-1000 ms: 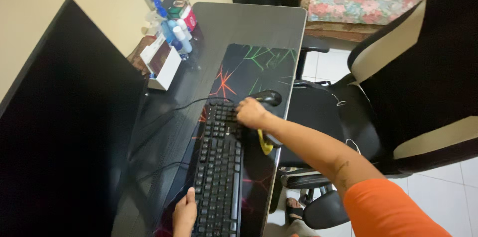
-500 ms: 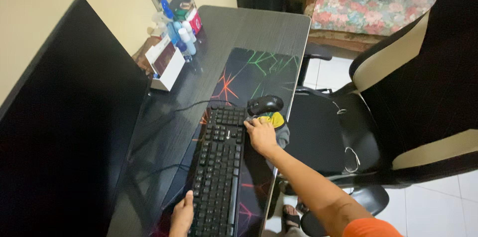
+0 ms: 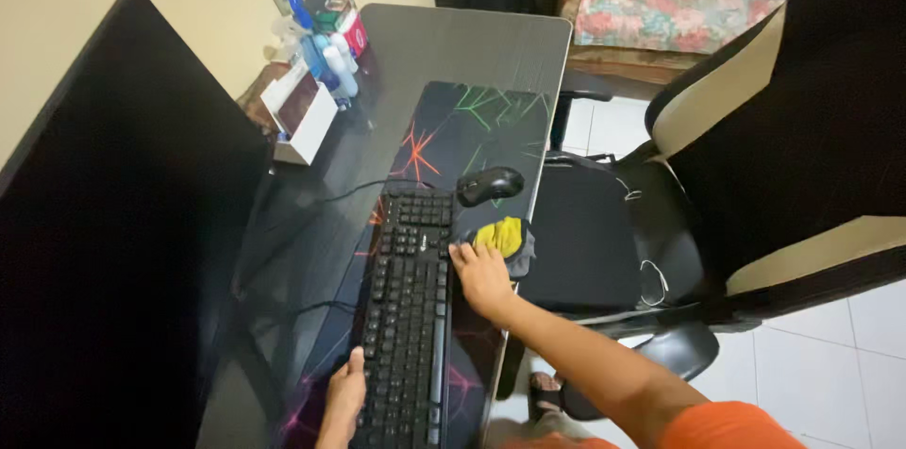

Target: The person wipes a computer monitor, keyboard, mouse, and headset using a cloth, then uses a cotton swab and a bottle of solution to clean the keys on the keyboard.

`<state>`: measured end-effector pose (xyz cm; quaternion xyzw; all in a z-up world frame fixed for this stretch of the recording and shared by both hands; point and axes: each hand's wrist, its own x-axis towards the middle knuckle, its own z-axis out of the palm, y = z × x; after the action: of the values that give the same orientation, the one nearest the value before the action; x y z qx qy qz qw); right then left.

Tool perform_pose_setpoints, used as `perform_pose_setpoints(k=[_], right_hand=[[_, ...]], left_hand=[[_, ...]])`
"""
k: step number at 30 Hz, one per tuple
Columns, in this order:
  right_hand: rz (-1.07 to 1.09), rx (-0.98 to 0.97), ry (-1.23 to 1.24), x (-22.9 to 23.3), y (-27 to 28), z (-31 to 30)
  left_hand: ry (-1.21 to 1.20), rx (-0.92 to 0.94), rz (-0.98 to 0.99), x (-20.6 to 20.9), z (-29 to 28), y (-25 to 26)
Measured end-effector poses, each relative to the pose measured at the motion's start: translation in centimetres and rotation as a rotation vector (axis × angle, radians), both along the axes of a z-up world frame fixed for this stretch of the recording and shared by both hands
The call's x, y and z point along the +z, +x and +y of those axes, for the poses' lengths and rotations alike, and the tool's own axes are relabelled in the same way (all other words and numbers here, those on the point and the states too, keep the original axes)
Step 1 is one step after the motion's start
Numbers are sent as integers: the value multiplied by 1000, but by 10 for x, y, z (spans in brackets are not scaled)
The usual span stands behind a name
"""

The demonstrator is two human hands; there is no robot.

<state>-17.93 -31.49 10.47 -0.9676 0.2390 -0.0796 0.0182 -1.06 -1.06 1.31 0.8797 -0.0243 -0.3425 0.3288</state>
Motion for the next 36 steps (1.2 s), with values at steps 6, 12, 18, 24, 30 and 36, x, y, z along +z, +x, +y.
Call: perform_pose_setpoints(k=[6, 12, 18, 24, 30, 36], right_hand=[[-83, 143, 183, 23, -68, 74], [-123, 408, 408, 38, -115, 108], [-311, 544, 732, 52, -126, 107], [-483, 438, 616, 74, -87, 105], [-306, 354, 330, 68, -69, 80], [-437, 307, 286, 64, -65, 81]], left_hand=[[-70, 89, 117, 20, 5, -17], [17, 46, 111, 34, 0, -17], [-83, 58, 98, 36, -1, -16], [-89, 57, 113, 41, -5, -13], [-53, 68, 144, 52, -6, -21], [-96, 76, 126, 58, -7, -24]])
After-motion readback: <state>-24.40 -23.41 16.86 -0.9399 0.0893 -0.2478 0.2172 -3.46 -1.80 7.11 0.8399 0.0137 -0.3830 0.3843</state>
